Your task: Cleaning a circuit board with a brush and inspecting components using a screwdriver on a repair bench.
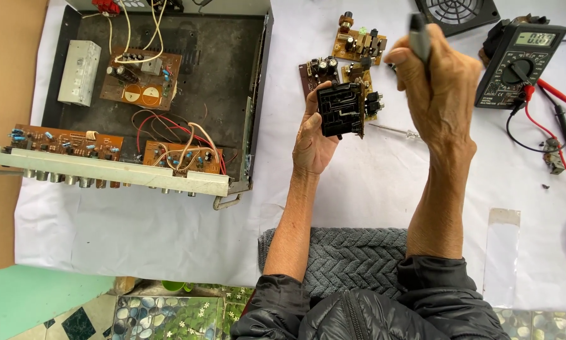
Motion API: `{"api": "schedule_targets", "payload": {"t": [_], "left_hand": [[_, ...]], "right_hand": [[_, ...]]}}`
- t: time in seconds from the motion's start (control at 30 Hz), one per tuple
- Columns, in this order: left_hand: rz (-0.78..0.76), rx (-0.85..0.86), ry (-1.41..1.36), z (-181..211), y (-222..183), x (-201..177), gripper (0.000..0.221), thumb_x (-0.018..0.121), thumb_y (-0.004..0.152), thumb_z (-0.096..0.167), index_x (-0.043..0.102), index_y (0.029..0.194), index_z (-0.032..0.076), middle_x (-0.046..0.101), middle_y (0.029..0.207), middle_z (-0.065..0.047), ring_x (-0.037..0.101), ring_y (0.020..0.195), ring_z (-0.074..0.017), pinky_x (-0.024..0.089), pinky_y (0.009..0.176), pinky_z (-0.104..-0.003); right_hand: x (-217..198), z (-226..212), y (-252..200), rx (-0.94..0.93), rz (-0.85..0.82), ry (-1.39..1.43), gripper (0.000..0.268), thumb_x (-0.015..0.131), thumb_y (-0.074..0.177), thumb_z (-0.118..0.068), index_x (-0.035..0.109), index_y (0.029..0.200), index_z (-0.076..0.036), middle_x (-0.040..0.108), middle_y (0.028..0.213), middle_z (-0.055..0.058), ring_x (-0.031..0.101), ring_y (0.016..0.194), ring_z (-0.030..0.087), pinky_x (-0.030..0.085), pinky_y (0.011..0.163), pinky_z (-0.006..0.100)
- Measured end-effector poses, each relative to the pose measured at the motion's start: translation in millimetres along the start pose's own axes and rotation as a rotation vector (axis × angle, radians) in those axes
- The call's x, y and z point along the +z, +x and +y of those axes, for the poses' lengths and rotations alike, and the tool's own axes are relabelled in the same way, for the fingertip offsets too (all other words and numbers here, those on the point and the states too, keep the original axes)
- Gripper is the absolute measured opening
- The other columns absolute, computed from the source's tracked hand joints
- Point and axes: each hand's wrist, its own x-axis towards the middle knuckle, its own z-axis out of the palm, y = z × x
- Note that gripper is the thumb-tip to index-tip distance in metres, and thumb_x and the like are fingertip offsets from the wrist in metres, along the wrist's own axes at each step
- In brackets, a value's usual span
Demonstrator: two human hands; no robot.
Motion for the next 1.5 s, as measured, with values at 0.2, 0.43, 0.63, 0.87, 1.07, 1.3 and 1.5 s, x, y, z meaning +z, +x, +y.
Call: {"api": "schedule_targets", "payload": {"t": [0.2, 0.43, 0.63, 0.87, 1.07, 1.3, 1.5], "left_hand": [[0.015, -0.009, 0.013, 1.5, -2.2, 6.5, 0.052, 0.062, 0.110, 0.023, 0.042, 0.157, 0.011, 0.053, 0.151, -0.020, 0.052, 0.141, -0.0347, 0.047, 0.118, -0.058], [0.007, -0.013, -0.009, 1.8, -2.4, 6.0, 0.051, 0.060, 0.112, 0.022, 0.042, 0.157, 0.010, 0.053, 0.151, -0.020, 0.054, 0.138, -0.0369, 0.048, 0.117, -0.059], [0.006, -0.008, -0.022, 2.6, -1.2, 9.2, 0.050, 0.061, 0.112, 0.022, 0.042, 0.157, 0.010, 0.054, 0.149, -0.021, 0.056, 0.135, -0.0383, 0.050, 0.115, -0.059], [0.016, 0.000, -0.017, 1.9, -0.5, 8.0, 0.049, 0.061, 0.112, 0.023, 0.043, 0.156, 0.010, 0.053, 0.150, -0.019, 0.055, 0.137, -0.0381, 0.050, 0.115, -0.060], [0.010, -0.008, -0.020, 3.6, 1.5, 11.8, 0.047, 0.059, 0.113, 0.023, 0.044, 0.156, 0.010, 0.054, 0.148, -0.017, 0.056, 0.135, -0.0356, 0.051, 0.113, -0.060], [0.005, -0.040, -0.035, 1.7, 1.8, 5.3, 0.045, 0.055, 0.116, 0.024, 0.042, 0.158, 0.012, 0.057, 0.147, -0.019, 0.063, 0.122, -0.0479, 0.051, 0.109, -0.060], [0.006, -0.048, -0.050, -0.1, 3.0, 6.5, 0.047, 0.058, 0.115, 0.026, 0.041, 0.156, 0.009, 0.059, 0.142, -0.021, 0.064, 0.117, -0.0467, 0.048, 0.112, -0.061]], "right_hand": [[0.6, -18.0, 13.1, 0.054, -0.263, 0.029, 0.018, 0.064, 0.117, -0.014, 0.070, 0.117, 0.003, 0.072, 0.107, 0.017, 0.068, 0.085, 0.023, 0.054, 0.075, 0.036], [-1.5, -33.5, 18.7, 0.159, -0.323, 0.080, 0.020, 0.064, 0.114, -0.014, 0.072, 0.114, 0.004, 0.073, 0.109, 0.015, 0.067, 0.091, 0.027, 0.047, 0.079, 0.038], [-3.9, -36.5, 19.7, 0.208, -0.349, 0.113, 0.018, 0.064, 0.113, -0.015, 0.072, 0.110, 0.001, 0.072, 0.102, 0.011, 0.067, 0.087, 0.022, 0.048, 0.080, 0.035], [-0.8, -30.3, 16.7, 0.163, -0.350, 0.072, 0.021, 0.066, 0.112, -0.017, 0.074, 0.112, 0.002, 0.074, 0.103, 0.011, 0.066, 0.083, 0.023, 0.046, 0.077, 0.036], [2.5, -27.6, 15.3, 0.184, -0.377, 0.043, 0.020, 0.066, 0.110, -0.020, 0.074, 0.112, -0.001, 0.071, 0.099, 0.010, 0.061, 0.076, 0.023, 0.043, 0.072, 0.038], [4.2, -30.7, 15.9, 0.229, -0.378, 0.036, 0.009, 0.070, 0.106, -0.012, 0.069, 0.106, -0.003, 0.066, 0.089, 0.008, 0.053, 0.069, 0.020, 0.041, 0.068, 0.036], [5.0, -29.9, 16.5, 0.251, -0.384, 0.032, 0.009, 0.073, 0.104, -0.011, 0.070, 0.105, -0.003, 0.065, 0.087, 0.007, 0.055, 0.072, 0.020, 0.042, 0.069, 0.035]]}}
